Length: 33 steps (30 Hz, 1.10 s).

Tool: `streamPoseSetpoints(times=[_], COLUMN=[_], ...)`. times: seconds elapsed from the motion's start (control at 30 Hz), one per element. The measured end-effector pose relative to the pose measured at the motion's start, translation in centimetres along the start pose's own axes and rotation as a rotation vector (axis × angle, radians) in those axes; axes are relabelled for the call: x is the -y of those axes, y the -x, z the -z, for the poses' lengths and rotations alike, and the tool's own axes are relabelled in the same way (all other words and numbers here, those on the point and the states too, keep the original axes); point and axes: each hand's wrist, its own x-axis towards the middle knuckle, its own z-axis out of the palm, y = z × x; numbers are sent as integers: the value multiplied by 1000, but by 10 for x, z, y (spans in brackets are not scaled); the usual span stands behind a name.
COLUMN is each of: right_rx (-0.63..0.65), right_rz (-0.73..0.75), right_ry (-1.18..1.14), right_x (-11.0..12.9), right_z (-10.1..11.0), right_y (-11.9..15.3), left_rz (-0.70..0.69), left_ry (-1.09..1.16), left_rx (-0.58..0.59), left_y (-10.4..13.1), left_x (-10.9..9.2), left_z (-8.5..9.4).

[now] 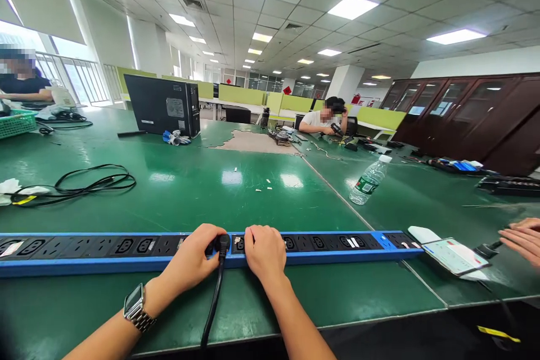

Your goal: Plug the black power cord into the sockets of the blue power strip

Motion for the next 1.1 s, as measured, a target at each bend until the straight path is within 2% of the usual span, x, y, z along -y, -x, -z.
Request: streamPoseSetpoints(times=[0.13,0.2,0.3,0.43,0.53,0.67,0.73,0.8,1.1], right_rx=[102,202,285,270,239,205,125,24,-5], right_rz=[-79,-158,-203,-187,-134,-70,68,143,178], right_ry=[-11,-28,-29,18,31,19,-2,-4,48], right_x=[0,-2,-7,-6,-3,-2,-2,-2,-2], right_z=[5,6,2,-4,-1,6,5,2,-3], right_y=[-8,-23,-54,-76,-63,-26,-11,-2,-4], left_rz=[21,35,-10,-2,11,34,44,47,27], left_ry=[-130,-263,-459,-593,-604,-599,-592,-579,-536], left_rx=[59,129,214,166,128,96,103,120,120], left_y=[-6,-12,-20,-20,-16,-13,-13,-14,-19], left_x=[-4,-6,-9,-8,-8,-8,-7,-5,-1], left_z=[2,4,4,-5,-10,-9,-8,-8,-6])
